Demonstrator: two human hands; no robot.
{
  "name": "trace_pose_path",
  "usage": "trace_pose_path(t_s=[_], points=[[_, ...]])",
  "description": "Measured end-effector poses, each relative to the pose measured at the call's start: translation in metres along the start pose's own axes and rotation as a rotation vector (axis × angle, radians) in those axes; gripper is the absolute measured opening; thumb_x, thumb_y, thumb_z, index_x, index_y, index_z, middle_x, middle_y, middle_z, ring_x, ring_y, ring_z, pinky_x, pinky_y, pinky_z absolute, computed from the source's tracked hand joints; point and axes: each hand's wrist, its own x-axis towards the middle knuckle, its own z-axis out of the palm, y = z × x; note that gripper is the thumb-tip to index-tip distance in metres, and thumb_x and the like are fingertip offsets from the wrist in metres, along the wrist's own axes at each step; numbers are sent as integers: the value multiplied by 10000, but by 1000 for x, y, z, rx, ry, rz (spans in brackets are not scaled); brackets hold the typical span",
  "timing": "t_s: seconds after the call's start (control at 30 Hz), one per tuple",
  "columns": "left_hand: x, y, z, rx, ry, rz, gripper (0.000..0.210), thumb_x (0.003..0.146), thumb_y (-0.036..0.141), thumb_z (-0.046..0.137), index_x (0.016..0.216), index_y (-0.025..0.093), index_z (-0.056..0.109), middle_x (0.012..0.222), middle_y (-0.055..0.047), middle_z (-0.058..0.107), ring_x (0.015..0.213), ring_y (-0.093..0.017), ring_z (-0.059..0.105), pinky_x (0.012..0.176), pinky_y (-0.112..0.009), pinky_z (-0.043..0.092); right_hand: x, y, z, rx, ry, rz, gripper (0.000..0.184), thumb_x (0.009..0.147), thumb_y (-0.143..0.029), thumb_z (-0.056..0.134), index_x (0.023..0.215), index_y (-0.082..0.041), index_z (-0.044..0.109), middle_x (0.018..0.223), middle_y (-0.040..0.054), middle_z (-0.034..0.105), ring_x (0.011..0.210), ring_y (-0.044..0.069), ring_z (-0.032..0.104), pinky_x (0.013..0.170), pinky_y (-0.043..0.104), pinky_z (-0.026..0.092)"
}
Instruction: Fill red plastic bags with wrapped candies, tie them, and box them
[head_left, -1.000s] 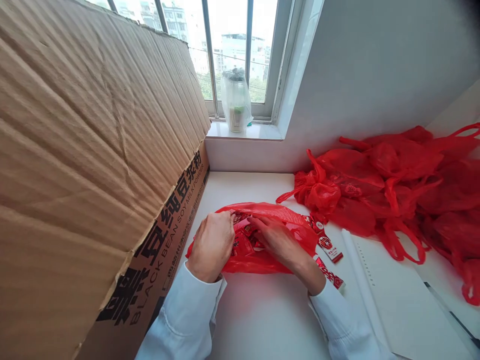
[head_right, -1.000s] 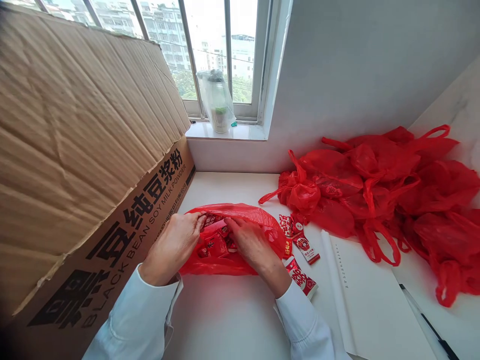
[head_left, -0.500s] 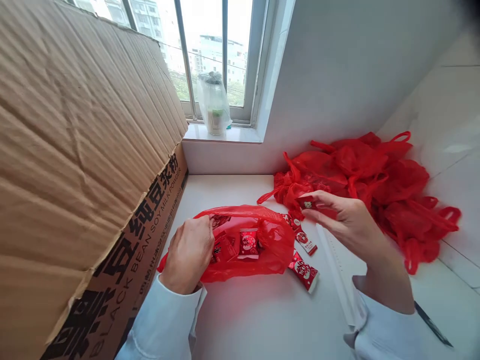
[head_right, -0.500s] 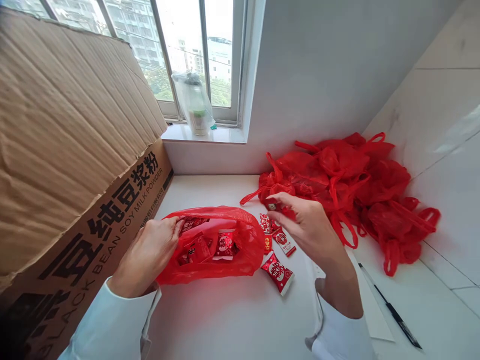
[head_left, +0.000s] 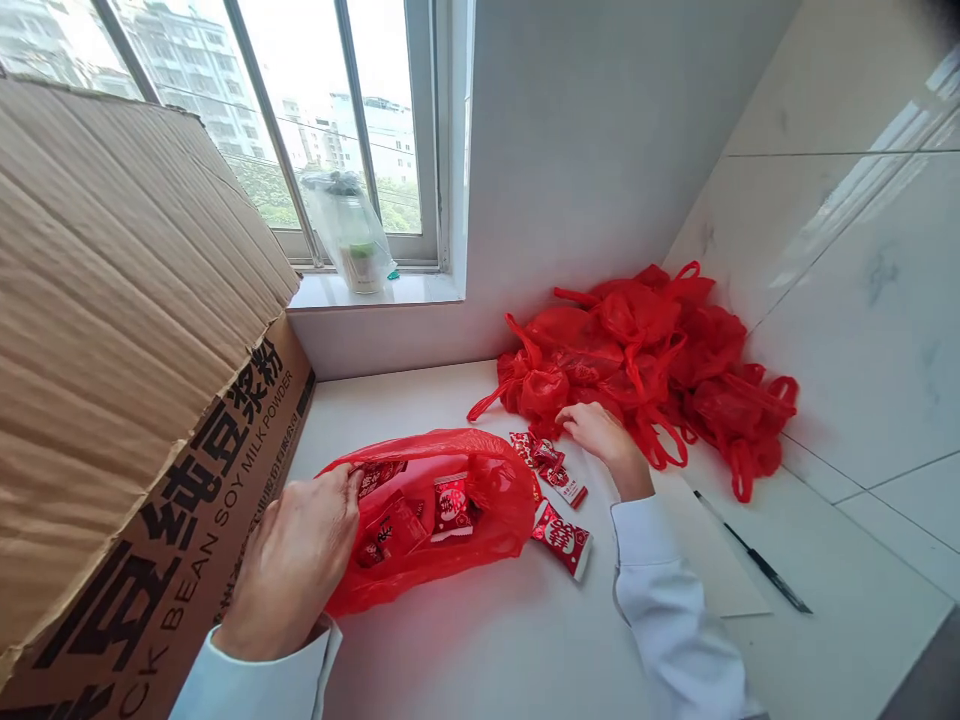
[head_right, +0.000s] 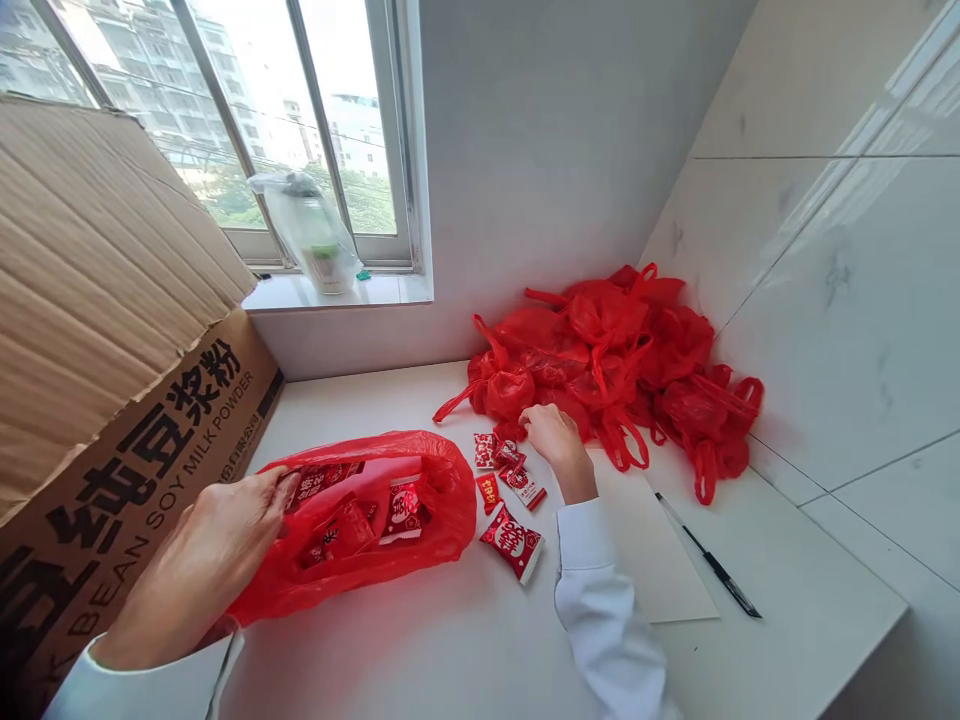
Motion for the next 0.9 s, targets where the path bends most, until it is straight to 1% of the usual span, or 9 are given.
trace_pose_path(t_s=[0.13, 0.23, 0.37, 0.5, 0.6, 0.7, 0.8, 0.83, 0.9], points=[[1, 0, 4, 37, -9, 11, 320, 929, 280, 156, 699, 229, 374, 619, -53, 540, 497, -185, 475, 516, -293, 264, -7, -6, -8, 8, -67, -60, 217, 860, -200, 515, 947, -195, 714, 1002, 42, 701, 1001, 140, 573, 804, 205, 391], [-1, 2, 4, 28, 2, 8, 339, 943, 271, 136, 689, 224, 355, 648, -58, 550, 532, -182, 477, 539, -292, 275, -17, -26, -6, -11, -152, -93, 155, 826, -291, 581, 857, -204, 705, 888, 22, 704, 845, 123, 603, 706, 195, 397], [-4, 6, 3, 5, 24, -7, 339, 954, 244, 183, 700, 215, 405, 684, -65, 585, 580, -185, 522, 558, -288, 284, -21, -63, 20, -114, -237, -1, 108, 718, -231, 660, 767, -138, 684, 846, 118, 692, 768, 194, 616, 622, 257, 375], [-4, 6, 4, -7, 24, -39, 348, 968, 238, 211, 725, 211, 459, 709, -58, 612, 602, -181, 548, 564, -278, 307, -19, -83, 39, -143, -282, 43, 144, 780, -272, 592, 804, -154, 671, 865, 134, 694, 787, 227, 628, 617, 276, 380], [-4, 5, 6, -23, 32, -39, 344, 977, 236, 235, 756, 205, 498, 750, -62, 637, 655, -187, 583, 580, -273, 330, -25, -76, 25, -153, -271, -13, 126, 782, -291, 590, 785, -176, 642, 861, 95, 691, 782, 202, 618, 609, 262, 367], [-3, 5, 9, -41, 42, -37, 352, 985, 235, 245, 766, 197, 518, 767, -65, 650, 685, -194, 607, 596, -275, 348, -42, -59, -9, -106, -177, -109, 126, 803, -312, 576, 839, -199, 618, 838, 39, 676, 740, 168, 599, 603, 252, 368], [-3, 4, 12, -44, 65, -20, 318, 984, 217, 269, 810, 189, 534, 787, -71, 658, 713, -207, 627, 623, -288, 357, -66, -52, -40, 129, -3, -312, 197, 851, -390, 573, 939, -220, 618, 851, 9, 662, 690, 136, 583, 608, 241, 408], [-2, 3, 13, -44, 73, -11, 293, 981, 207, 281, 837, 187, 536, 795, -72, 659, 722, -210, 632, 629, -292, 358, -73, -56, -44, 215, 24, -399, 210, 857, -404, 584, 953, -222, 622, 852, 7, 658, 679, 128, 580, 609, 236, 422], [-1, 2, 14, -47, 88, 2, 252, 976, 190, 294, 897, 180, 534, 792, -74, 657, 720, -217, 635, 628, -299, 357, -83, -73, -41, 325, 1, -557, 180, 866, -380, 605, 944, -219, 625, 862, 6, 648, 687, 116, 582, 626, 224, 444]])
